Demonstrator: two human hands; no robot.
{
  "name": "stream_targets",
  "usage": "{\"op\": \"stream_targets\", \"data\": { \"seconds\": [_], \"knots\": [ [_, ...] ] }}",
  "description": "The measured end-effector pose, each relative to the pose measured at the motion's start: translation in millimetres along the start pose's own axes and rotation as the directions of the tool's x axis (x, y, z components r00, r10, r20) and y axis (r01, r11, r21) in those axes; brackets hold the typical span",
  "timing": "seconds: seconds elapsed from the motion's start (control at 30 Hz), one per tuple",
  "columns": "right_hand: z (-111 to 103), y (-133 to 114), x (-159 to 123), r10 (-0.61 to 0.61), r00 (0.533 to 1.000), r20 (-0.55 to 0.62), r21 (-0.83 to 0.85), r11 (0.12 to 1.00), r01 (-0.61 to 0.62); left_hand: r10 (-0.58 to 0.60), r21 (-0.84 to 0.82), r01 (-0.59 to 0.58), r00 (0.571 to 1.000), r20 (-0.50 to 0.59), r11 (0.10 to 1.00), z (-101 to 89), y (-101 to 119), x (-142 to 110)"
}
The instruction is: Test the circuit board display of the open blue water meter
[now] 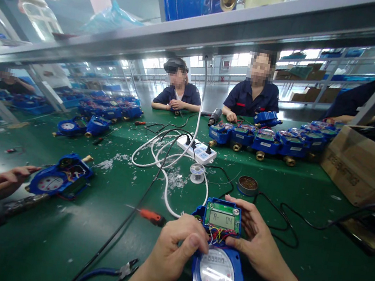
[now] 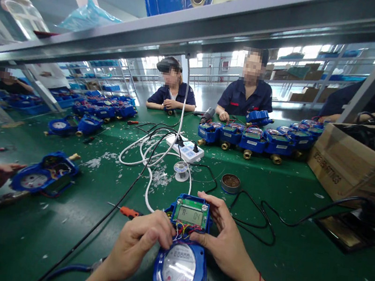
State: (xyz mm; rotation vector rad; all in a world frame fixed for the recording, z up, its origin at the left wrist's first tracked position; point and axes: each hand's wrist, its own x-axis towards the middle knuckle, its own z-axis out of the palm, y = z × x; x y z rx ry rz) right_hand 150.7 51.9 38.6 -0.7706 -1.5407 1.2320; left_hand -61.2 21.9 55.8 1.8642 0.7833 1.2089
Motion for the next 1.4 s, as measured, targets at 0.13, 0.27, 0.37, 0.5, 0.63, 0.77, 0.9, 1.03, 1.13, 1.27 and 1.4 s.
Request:
{"op": "stream_targets", "data": {
  "seconds": [0.13,0.27,0.37,0.5,0.63,0.77,0.9,1.03,1.13,1.27,1.4],
  "knots": [
    [-0.2,-1.5,-1.7,-0.040,0.999,-0.008,-0.083,0.996,0.039,-0.120,0.018,0.129,0.960,-0.255,0.991,0.6,-4.4,0.9],
    [0.9,-7.5,-5.4,-0.133,0.991,0.002,-0.268,0.955,0.128,-0.204,0.043,0.233,0.916,-0.345,0.972,1.2,-6.5,2.9],
    [2.5,-14.1,-7.0,-0.245,0.968,0.055,-0.377,0.892,0.247,-0.211,0.039,0.232,0.932,-0.295,0.972,2.5,-5.1,2.4],
    [2.1,-23.6,-8.0,-0.443,0.876,0.192,-0.549,0.691,0.470,-0.220,0.124,0.247,0.956,-0.195,0.961,1.1,-1.5,1.8],
    [-3.0,-31.6,-11.2,-0.522,0.792,0.318,-0.696,0.438,0.568,-0.170,0.127,0.181,0.981,-0.091,0.975,-2.0,-1.5,1.3],
    [-11.5,-32.5,-11.2,-0.550,0.768,0.328,-0.696,0.410,0.590,0.126,0.166,-0.107,0.986,-0.109,0.980,-0.8,-3.2,-1.1],
    [-19.4,-34.1,-7.3,-0.452,0.823,0.344,-0.679,0.486,0.551,0.473,0.570,-0.402,0.881,0.028,0.716,2.4,-1.7,-4.0],
    [-21.5,-41.1,-7.4,-0.435,0.801,0.411,-0.685,0.433,0.586,0.541,0.702,-0.446,0.835,0.103,0.555,6.2,-0.3,-8.7],
    [-20.7,-44.0,-10.1,-0.463,0.785,0.412,-0.717,0.366,0.593,0.519,0.703,-0.388,0.854,0.032,0.596,10.6,4.1,-9.6],
    [-17.0,-39.5,-16.2,-0.510,0.776,0.371,-0.736,0.348,0.580,0.495,0.691,-0.320,0.867,-0.063,0.648,11.5,14.7,-2.5],
    [-8.2,-23.3,-21.8,-0.518,0.836,0.180,-0.638,0.586,0.500,0.624,0.765,-0.422,0.781,0.033,0.487,8.3,11.6,3.1]
  ]
}}
